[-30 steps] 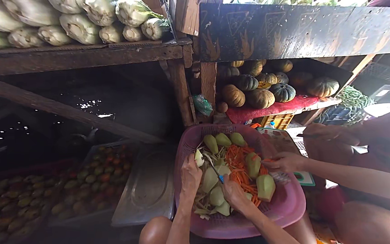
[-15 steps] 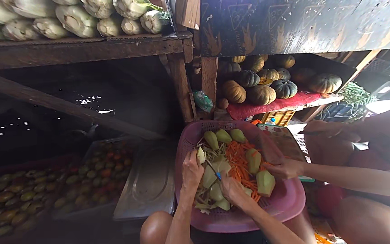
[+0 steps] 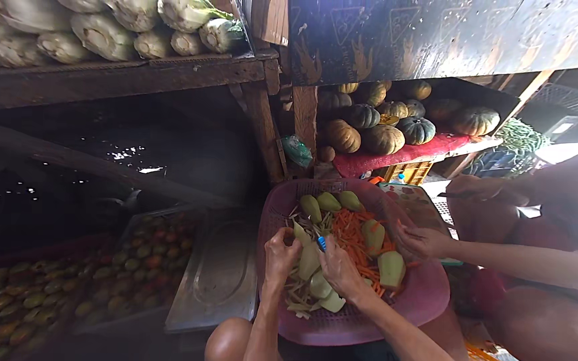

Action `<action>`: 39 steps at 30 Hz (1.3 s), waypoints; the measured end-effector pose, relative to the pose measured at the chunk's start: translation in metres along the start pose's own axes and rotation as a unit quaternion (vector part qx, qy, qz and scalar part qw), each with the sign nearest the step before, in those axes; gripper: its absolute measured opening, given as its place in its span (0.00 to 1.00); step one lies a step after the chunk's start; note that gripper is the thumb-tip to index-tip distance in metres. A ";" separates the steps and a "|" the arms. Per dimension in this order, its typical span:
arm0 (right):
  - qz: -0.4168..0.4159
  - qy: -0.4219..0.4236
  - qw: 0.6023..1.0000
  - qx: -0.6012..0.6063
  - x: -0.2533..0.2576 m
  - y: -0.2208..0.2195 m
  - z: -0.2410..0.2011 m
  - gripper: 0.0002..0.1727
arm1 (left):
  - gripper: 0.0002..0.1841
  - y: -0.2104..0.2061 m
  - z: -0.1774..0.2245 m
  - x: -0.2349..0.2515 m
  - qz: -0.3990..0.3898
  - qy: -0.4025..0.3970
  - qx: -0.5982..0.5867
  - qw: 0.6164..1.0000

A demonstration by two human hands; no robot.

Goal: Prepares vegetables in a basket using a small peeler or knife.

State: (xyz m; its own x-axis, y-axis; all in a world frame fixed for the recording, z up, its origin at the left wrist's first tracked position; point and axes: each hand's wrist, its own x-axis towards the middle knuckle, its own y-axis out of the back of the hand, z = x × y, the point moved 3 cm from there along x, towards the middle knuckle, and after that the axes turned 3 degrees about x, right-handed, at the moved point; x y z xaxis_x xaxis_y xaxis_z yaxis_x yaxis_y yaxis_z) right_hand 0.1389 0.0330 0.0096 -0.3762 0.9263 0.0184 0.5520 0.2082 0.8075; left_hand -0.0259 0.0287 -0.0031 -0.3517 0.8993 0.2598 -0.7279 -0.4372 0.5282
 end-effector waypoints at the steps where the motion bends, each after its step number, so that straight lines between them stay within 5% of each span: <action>1: -0.013 -0.005 1.000 -0.013 -0.001 -0.001 0.001 0.23 | 0.14 0.000 -0.001 0.000 -0.002 -0.007 -0.001 1.000; 7: -0.036 0.006 0.996 -0.087 -0.006 -0.002 0.007 0.23 | 0.12 -0.003 -0.001 -0.001 0.018 -0.080 -0.003 0.997; 14: -0.170 -0.107 0.972 -0.123 0.000 -0.020 0.046 0.24 | 0.13 0.011 0.003 0.001 0.092 -0.068 -0.060 0.992; 22: -0.045 0.002 0.995 -0.093 0.003 0.004 -0.003 0.24 | 0.12 -0.003 0.007 -0.002 0.046 -0.071 0.004 0.996; 28: -0.158 -0.117 0.973 -0.119 0.001 -0.028 0.050 0.25 | 0.12 0.008 0.003 0.001 0.102 -0.075 -0.047 0.991; 35: -0.012 0.017 0.999 -0.049 -0.002 0.000 0.008 0.23 | 0.11 -0.010 0.004 -0.001 0.057 -0.081 -0.012 0.995; 39: -0.082 -0.042 0.992 -0.083 -0.001 -0.016 0.026 0.24 | 0.11 -0.007 0.007 -0.003 0.076 -0.086 -0.037 0.993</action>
State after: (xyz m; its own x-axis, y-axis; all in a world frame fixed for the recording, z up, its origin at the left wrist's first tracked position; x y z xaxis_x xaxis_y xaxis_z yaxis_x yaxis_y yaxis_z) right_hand 0.1494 0.0370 -0.0187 -0.3842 0.9085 -0.1646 0.3548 0.3099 0.8821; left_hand -0.0156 0.0294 -0.0014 -0.3598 0.8067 0.4687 -0.7181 -0.5602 0.4130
